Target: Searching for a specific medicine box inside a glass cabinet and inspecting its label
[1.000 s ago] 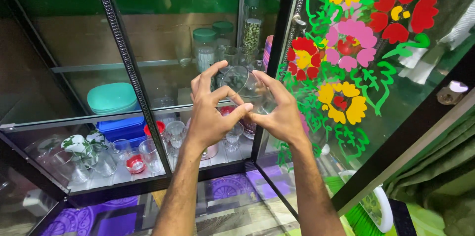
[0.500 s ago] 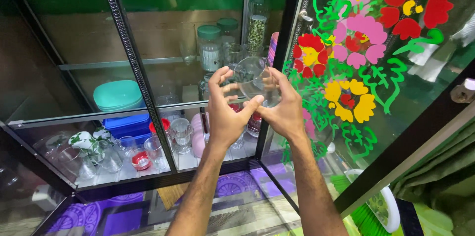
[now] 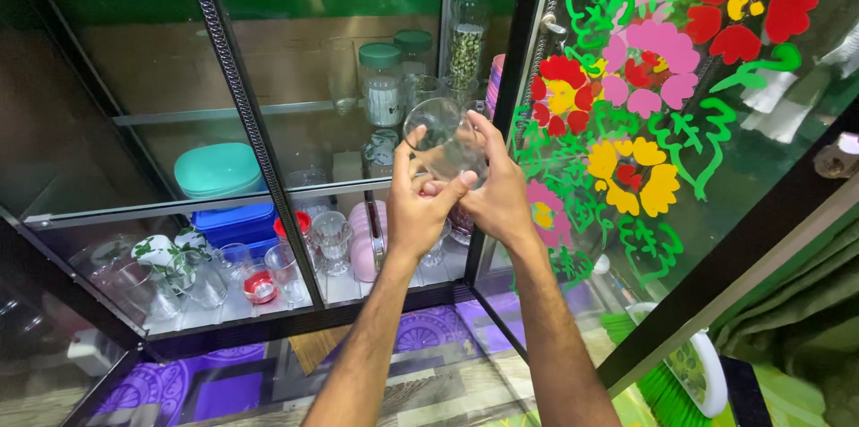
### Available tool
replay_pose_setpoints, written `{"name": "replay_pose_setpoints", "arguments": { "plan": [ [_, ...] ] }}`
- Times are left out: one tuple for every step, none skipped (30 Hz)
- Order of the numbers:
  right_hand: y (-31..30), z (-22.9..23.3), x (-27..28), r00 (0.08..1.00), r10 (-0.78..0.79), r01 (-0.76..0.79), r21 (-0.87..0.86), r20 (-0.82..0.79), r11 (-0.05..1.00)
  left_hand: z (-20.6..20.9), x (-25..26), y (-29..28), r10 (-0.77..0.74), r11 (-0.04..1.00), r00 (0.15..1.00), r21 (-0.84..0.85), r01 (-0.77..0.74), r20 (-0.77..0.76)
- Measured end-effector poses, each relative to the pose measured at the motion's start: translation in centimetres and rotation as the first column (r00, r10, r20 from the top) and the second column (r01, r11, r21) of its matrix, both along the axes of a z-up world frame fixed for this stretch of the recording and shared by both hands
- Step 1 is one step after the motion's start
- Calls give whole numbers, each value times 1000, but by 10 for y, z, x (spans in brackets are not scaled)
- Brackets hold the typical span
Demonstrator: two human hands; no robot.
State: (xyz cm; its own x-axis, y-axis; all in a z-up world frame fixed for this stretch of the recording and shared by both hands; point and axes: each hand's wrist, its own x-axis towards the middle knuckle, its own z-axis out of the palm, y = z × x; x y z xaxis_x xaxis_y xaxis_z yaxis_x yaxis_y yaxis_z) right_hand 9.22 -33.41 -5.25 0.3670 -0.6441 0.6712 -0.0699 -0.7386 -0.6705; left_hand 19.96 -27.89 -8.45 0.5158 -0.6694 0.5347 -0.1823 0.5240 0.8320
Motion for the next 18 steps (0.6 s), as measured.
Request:
{"name": "replay_pose_setpoints", "arguments": {
  "plan": [
    [-3,-2,-1,1000,2,-2,1,1,1000,1,-2,0,2,1000,1000,1,-2,1],
    [-7,-3,-2,998,-1,5,52,-67,999,1,-3,0,32,999,999,-2,-32,31],
    [-10,-4,-2,991,-1,15,101,-136,995,2,-4,0,62,998,996,-6,-62,61],
    [-6,-5,-1,990,-1,15,100,-138,995,3,-4,2,63,998,996,-7,-62,59],
    [-2,-5,0,992,-32,48,128,-124,991,3,-5,2,61,998,996,-2,-61,58],
    [1,-5,0,992,-64,80,153,-109,985,4,-6,2,59,998,997,0,-59,58],
    [0,-8,1,992,-64,80,149,-111,986,3,-5,2,60,998,997,-4,-59,56],
    [-2,-12,3,996,-63,75,175,-69,982,2,-4,1,62,998,997,-8,-61,55],
    [-3,-16,5,998,-64,68,202,-26,977,1,-3,1,64,998,996,-13,-63,55],
    [-6,-20,6,998,-62,67,200,-29,978,-2,-1,-2,65,998,996,-14,-65,52],
    [-9,-24,8,997,-70,71,205,-11,976,-4,0,-5,72,997,997,-25,-71,22],
    [-12,-29,10,997,-78,75,213,7,974,-7,2,-7,78,996,997,-34,-78,-6],
    [-13,-31,11,997,-77,74,213,6,974,-8,3,-7,79,996,997,-33,-80,-8],
    [-15,-33,12,997,-60,50,211,39,976,-9,4,-8,89,996,996,-29,-89,4],
    [-17,-35,13,996,-43,27,207,73,978,-9,5,-9,99,995,995,-26,-98,17],
    [-14,-33,14,996,-44,27,209,73,978,-5,3,-6,98,995,995,-24,-98,17],
    [-12,-31,15,995,-44,25,209,88,978,0,1,-2,107,994,994,15,-107,4],
    [-10,-29,17,994,-44,21,208,103,978,4,-1,1,116,992,993,52,-116,-9]
  ]
}}
